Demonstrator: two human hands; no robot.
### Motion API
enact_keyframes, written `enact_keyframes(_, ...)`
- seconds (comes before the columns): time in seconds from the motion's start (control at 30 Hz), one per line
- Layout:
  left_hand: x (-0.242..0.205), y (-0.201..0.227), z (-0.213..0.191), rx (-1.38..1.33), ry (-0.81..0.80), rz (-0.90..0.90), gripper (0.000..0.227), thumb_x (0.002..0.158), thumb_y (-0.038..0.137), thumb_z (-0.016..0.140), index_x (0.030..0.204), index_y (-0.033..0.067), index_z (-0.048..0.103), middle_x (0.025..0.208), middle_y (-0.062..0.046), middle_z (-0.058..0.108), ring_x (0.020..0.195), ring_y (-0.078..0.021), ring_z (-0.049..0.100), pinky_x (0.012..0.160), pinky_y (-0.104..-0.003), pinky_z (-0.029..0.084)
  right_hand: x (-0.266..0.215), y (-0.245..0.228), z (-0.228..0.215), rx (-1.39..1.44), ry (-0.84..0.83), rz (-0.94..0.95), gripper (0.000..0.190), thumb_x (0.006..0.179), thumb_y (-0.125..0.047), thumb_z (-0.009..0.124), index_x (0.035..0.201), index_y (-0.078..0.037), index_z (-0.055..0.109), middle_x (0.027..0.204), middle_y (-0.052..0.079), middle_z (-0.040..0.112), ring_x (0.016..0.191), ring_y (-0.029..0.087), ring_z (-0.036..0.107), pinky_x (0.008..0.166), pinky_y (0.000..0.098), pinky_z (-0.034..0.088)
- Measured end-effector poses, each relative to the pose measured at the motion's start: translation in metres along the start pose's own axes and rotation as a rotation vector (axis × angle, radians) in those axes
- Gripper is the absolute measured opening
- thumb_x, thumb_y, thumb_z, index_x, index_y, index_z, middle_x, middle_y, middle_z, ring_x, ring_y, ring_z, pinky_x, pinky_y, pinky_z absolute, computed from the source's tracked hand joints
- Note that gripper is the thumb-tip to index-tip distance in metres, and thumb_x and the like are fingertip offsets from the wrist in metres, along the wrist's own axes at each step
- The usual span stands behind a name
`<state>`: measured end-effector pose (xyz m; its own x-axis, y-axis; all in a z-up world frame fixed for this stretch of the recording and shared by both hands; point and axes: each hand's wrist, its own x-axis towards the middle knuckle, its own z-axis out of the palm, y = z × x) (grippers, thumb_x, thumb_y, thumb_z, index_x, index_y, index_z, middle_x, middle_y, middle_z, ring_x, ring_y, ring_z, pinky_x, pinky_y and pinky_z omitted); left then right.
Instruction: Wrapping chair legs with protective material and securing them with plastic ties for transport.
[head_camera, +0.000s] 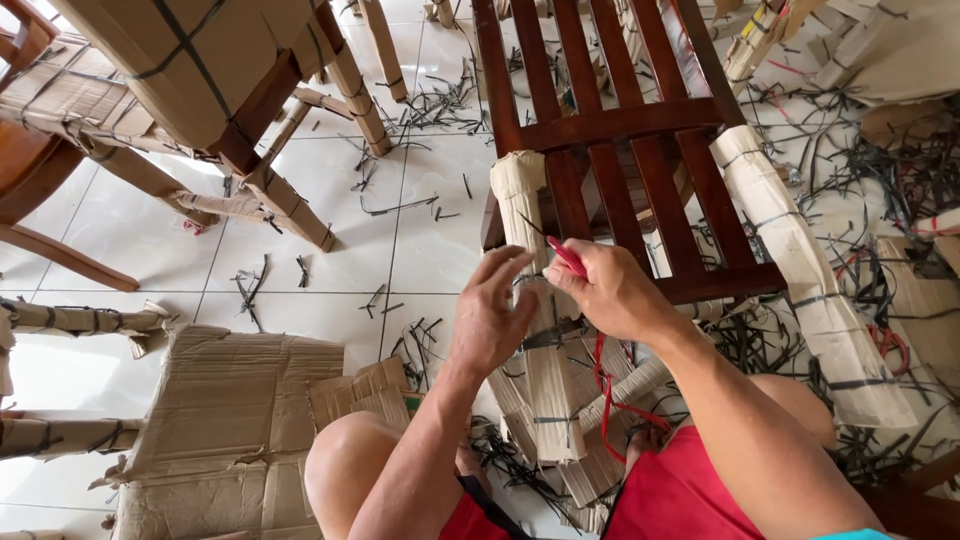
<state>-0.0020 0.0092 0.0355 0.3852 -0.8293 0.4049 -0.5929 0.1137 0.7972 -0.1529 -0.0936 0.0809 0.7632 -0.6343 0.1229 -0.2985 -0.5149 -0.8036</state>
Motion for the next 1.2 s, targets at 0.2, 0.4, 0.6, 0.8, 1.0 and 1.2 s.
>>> enact_keyframes(0.2, 0.005, -0.029, 0.012, -0.397, 0.108, -0.326, 0.012, 0.097, 0.015, 0.070, 0.101, 0.0088, 0.079, 0.080, -0.002, 0.073, 0.071, -0.0052, 0.054, 0.064, -0.025, 0.049, 0.005, 0.018, -0.015, 0.014, 0.114, 0.042, 0.032, 0.106, -0.031, 0.059, 0.089, -0.004, 0.065, 0.064, 0.010, 0.053, 0.058, 0.026, 0.051, 0.061, 0.0430, 0.045)
enact_keyframes(0.4, 0.019, -0.033, -0.007, -0.549, 0.226, -0.437, 0.020, 0.099, 0.023, 0.070, 0.094, 0.0044, 0.075, 0.077, -0.005, 0.072, 0.067, -0.0090, 0.059, 0.062, -0.021, 0.047, -0.010, 0.008, -0.041, -0.154, -0.142, 0.215, 0.049, 0.108, -0.043, 0.045, 0.102, -0.003, 0.071, 0.074, 0.020, 0.070, 0.067, 0.033, 0.066, 0.073, 0.0473, 0.055)
enact_keyframes(0.6, 0.016, -0.009, -0.012, -0.396, 0.224, -0.311, 0.020, 0.101, 0.021, 0.068, 0.093, 0.0040, 0.075, 0.068, -0.004, 0.065, 0.065, -0.0096, 0.054, 0.062, -0.024, 0.045, 0.003, -0.010, -0.013, -0.530, -0.252, 0.036, 0.032, 0.104, -0.031, 0.057, 0.113, -0.005, 0.072, 0.081, 0.014, 0.074, 0.071, 0.029, 0.074, 0.071, 0.0416, 0.059)
enact_keyframes(0.8, 0.007, -0.003, -0.004, -0.360, 0.181, -0.249, 0.015, 0.101, 0.017, 0.068, 0.091, 0.0080, 0.075, 0.065, -0.001, 0.065, 0.065, -0.0073, 0.051, 0.063, -0.024, 0.046, 0.023, 0.032, 0.027, -0.673, -0.040, -0.073, 0.041, 0.105, -0.043, 0.053, 0.118, -0.007, 0.070, 0.085, 0.012, 0.072, 0.075, 0.026, 0.074, 0.066, 0.0422, 0.061)
enact_keyframes(1.0, 0.007, 0.026, -0.038, -0.212, -0.054, -0.398, 0.041, 0.100, 0.045, 0.063, 0.081, 0.0112, 0.075, 0.063, -0.007, 0.073, 0.060, -0.0136, 0.063, 0.064, -0.028, 0.049, 0.030, 0.014, 0.009, -0.391, 0.143, -0.032, 0.041, 0.110, -0.036, 0.052, 0.121, 0.001, 0.065, 0.085, 0.019, 0.068, 0.076, 0.033, 0.072, 0.069, 0.0452, 0.060)
enact_keyframes(1.2, 0.006, 0.037, -0.061, 0.237, -0.940, -0.552, 0.052, 0.091, 0.017, 0.075, 0.135, -0.0018, 0.055, 0.134, -0.025, 0.066, 0.131, -0.0414, 0.059, 0.111, -0.055, 0.046, 0.020, 0.016, -0.012, -0.260, 0.248, -0.028, 0.038, 0.106, -0.034, 0.065, 0.112, 0.003, 0.068, 0.081, 0.019, 0.067, 0.072, 0.037, 0.071, 0.067, 0.0459, 0.057)
